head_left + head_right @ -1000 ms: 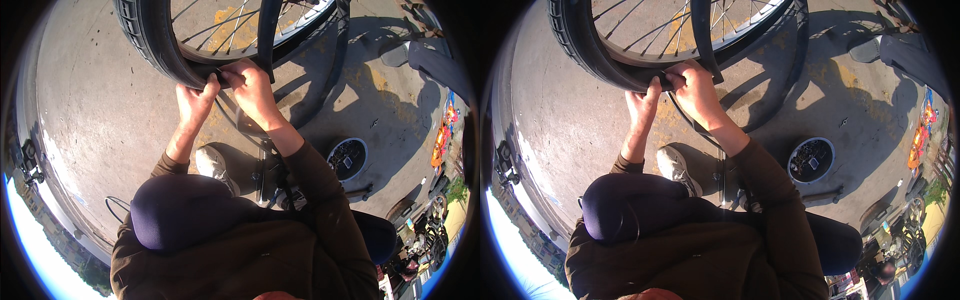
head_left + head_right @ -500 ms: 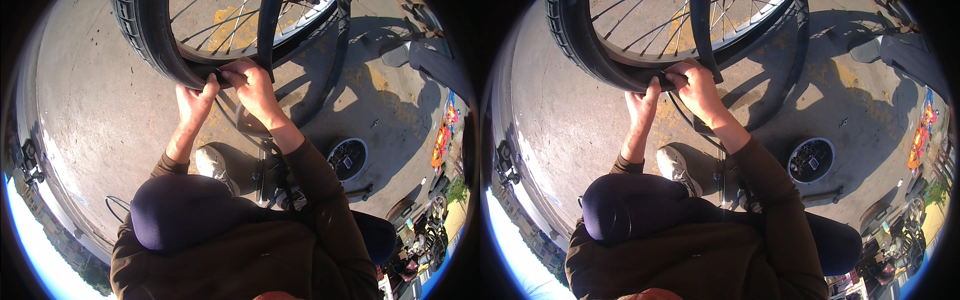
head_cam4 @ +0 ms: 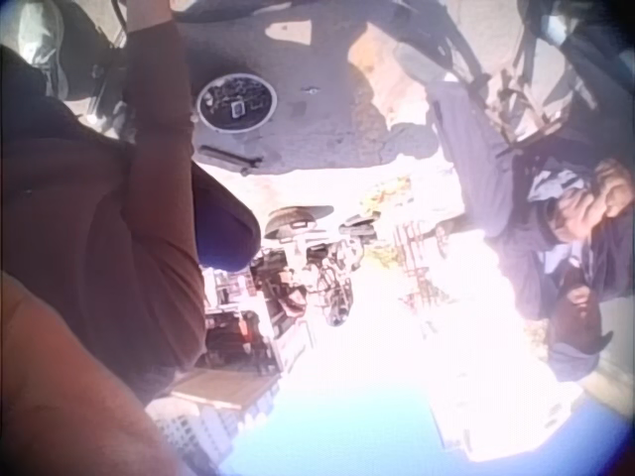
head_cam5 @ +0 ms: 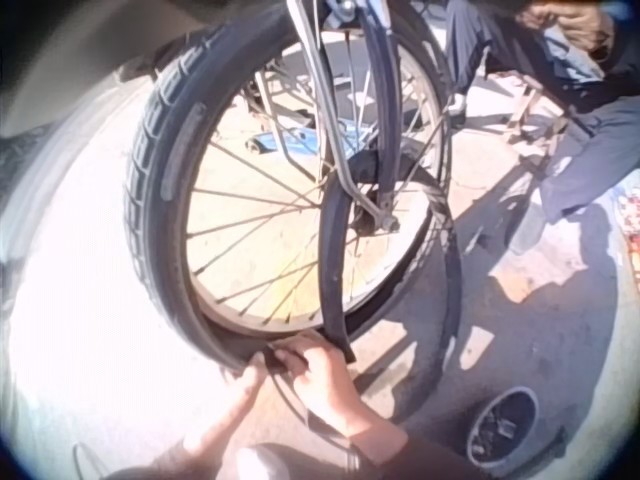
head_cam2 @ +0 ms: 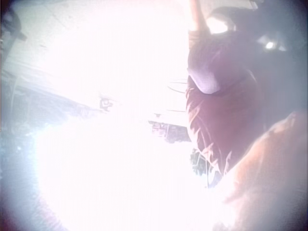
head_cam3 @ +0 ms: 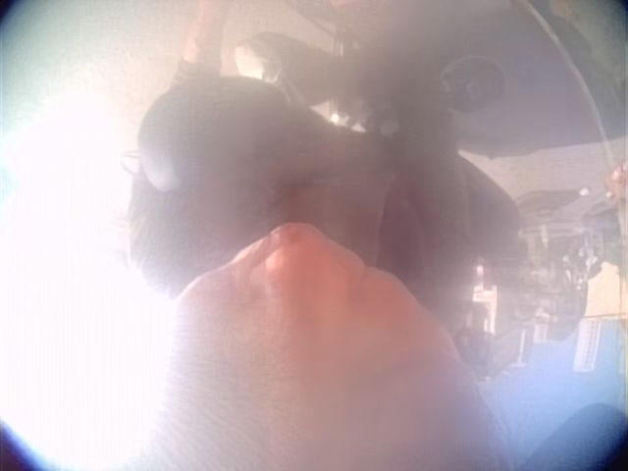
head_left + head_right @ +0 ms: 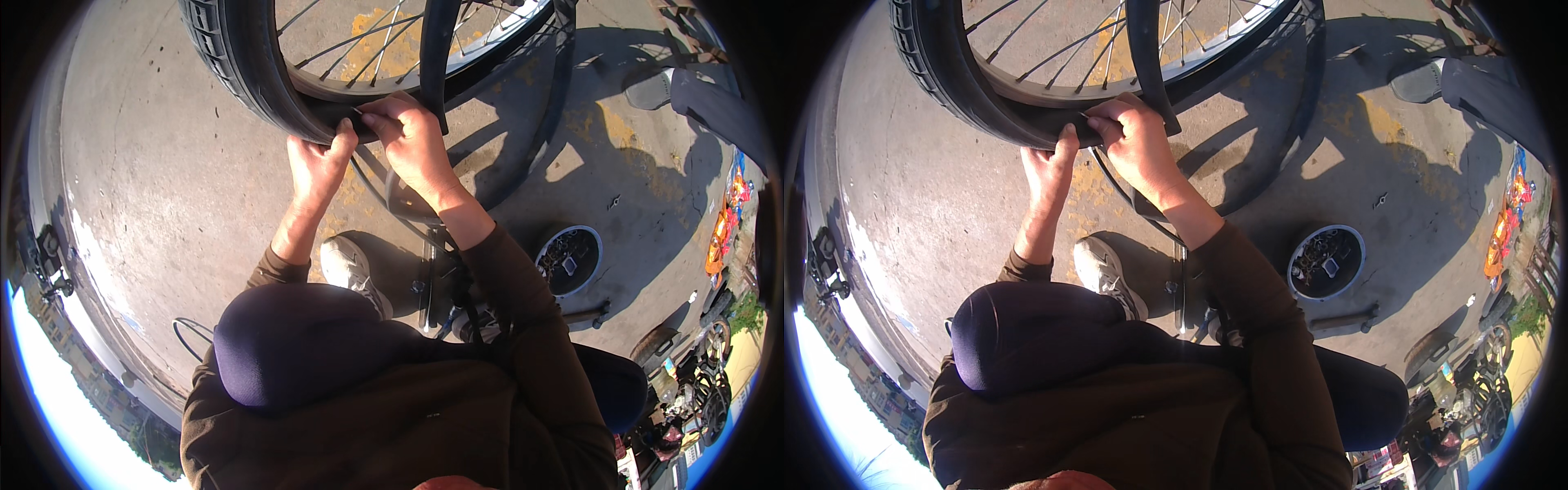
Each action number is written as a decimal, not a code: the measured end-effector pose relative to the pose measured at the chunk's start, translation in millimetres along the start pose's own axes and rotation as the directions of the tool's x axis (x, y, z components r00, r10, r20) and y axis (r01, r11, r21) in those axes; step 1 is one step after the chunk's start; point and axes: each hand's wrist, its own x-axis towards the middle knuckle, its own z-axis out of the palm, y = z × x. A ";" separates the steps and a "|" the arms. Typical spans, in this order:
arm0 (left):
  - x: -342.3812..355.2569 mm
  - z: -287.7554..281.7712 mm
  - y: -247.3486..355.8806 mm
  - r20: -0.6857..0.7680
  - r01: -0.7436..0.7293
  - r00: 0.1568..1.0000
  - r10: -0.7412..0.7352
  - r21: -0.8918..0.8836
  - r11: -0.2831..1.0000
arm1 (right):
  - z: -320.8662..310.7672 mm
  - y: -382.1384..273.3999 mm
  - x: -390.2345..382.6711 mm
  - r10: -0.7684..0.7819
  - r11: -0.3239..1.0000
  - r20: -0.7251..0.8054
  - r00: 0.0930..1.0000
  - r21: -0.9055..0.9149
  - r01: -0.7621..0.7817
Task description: The person removes a bicycle tire from the rim using tire levers, then repeatedly inserts and removes the levers around the tire bead to detach it. The person works on the tire while squatting on the ground in an outdoor setting.
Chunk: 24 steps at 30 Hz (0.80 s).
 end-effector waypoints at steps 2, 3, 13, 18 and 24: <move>0.4 0.0 -0.4 0.004 -0.004 1.000 0.004 -0.006 1.000 | -0.7 -0.4 0.5 0.001 1.000 0.006 1.000 -0.011 -0.001; 0.6 0.2 -0.7 0.000 -0.007 1.000 0.007 -0.008 1.000 | -1.2 0.5 0.8 -0.008 1.000 0.011 1.000 -0.017 0.008; 1.1 1.1 -4.0 -0.017 -0.023 1.000 0.022 -0.061 0.998 | -1.3 7.8 4.2 -0.027 0.999 0.018 0.999 0.043 0.026; 0.4 0.9 -3.4 -0.019 0.000 1.000 -0.001 -0.082 0.997 | -6.1 2.7 5.9 -0.089 0.996 0.055 0.995 -0.021 0.090; -2.2 2.1 1.2 -0.010 0.020 1.000 -0.021 -0.114 0.993 | -10.4 -1.0 10.6 -0.155 0.971 0.108 0.982 -0.168 0.171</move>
